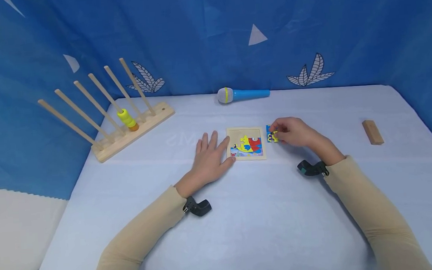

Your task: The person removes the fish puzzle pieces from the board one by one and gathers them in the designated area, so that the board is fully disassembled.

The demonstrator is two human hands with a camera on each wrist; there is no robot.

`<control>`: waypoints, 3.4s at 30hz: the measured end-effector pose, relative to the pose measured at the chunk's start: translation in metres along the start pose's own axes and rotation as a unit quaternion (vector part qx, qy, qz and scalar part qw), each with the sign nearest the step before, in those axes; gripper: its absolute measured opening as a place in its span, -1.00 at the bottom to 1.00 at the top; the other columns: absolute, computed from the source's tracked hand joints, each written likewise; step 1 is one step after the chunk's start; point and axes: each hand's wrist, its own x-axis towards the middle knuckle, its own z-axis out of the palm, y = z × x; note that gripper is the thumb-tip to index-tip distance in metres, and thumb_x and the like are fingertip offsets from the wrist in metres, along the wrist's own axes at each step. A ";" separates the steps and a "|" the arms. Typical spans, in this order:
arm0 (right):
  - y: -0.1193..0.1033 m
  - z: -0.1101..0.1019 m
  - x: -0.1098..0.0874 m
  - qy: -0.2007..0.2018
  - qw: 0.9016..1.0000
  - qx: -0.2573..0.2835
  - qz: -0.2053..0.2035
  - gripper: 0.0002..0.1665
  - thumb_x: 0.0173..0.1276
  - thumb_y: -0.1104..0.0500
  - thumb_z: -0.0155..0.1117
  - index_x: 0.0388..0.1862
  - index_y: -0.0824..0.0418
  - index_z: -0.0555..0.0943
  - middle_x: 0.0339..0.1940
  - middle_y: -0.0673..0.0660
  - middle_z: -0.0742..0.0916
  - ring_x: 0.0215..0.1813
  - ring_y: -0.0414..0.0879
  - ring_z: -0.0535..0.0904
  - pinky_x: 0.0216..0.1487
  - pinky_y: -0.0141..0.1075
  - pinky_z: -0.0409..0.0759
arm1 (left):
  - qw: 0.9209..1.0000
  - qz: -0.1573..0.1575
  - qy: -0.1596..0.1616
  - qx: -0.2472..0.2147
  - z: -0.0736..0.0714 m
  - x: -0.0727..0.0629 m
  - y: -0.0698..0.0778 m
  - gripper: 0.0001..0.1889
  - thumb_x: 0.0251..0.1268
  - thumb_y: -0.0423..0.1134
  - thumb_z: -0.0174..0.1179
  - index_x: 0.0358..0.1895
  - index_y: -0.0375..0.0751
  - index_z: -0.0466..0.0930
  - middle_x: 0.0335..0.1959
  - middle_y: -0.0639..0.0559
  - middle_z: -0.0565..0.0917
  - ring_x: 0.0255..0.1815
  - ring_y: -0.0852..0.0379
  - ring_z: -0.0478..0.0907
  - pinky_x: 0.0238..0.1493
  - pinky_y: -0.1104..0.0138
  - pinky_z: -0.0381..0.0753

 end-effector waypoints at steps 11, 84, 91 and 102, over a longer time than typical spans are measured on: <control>0.001 0.001 -0.002 0.001 0.999 -0.045 -0.004 -0.73 0.42 0.29 0.22 0.06 0.27 0.67 -0.32 0.19 0.65 -0.31 0.00 0.46 -0.35 -0.28 0.42 | 1.000 -0.003 -0.003 0.001 -0.003 -0.001 0.003 -0.26 0.47 0.15 0.05 0.62 -0.03 0.16 0.69 -0.31 -0.05 0.70 -0.40 -0.29 0.63 -0.25 -0.25; -0.008 0.001 -0.005 0.000 0.995 -0.094 0.045 -0.58 0.25 0.11 0.53 -0.02 0.32 0.66 -0.33 0.19 0.65 -0.21 0.02 0.50 -0.25 -0.27 0.49 | 1.000 -0.011 -0.006 0.001 -0.002 -0.001 0.003 -0.25 0.46 0.15 0.08 0.62 -0.01 0.16 0.69 -0.28 -0.05 0.71 -0.38 -0.29 0.64 -0.25 -0.26; -0.007 -0.001 -0.006 -0.002 0.995 -0.094 0.046 -0.56 0.26 0.08 0.52 -0.01 0.31 0.65 -0.33 0.18 0.63 -0.22 0.01 0.49 -0.28 -0.27 0.46 | 1.000 -0.006 -0.002 0.003 -0.002 -0.001 0.003 -0.26 0.46 0.15 0.06 0.62 -0.02 0.16 0.69 -0.29 -0.03 0.70 -0.39 -0.27 0.63 -0.25 -0.25; -0.009 0.001 -0.007 0.001 0.995 -0.091 0.047 -0.59 0.26 0.12 0.51 -0.03 0.33 0.65 -0.37 0.18 0.63 -0.25 0.01 0.49 -0.28 -0.27 0.45 | 1.000 -0.006 -0.003 0.004 -0.002 -0.001 0.003 -0.26 0.46 0.14 0.06 0.62 -0.01 0.17 0.69 -0.29 -0.03 0.70 -0.39 -0.27 0.63 -0.25 -0.24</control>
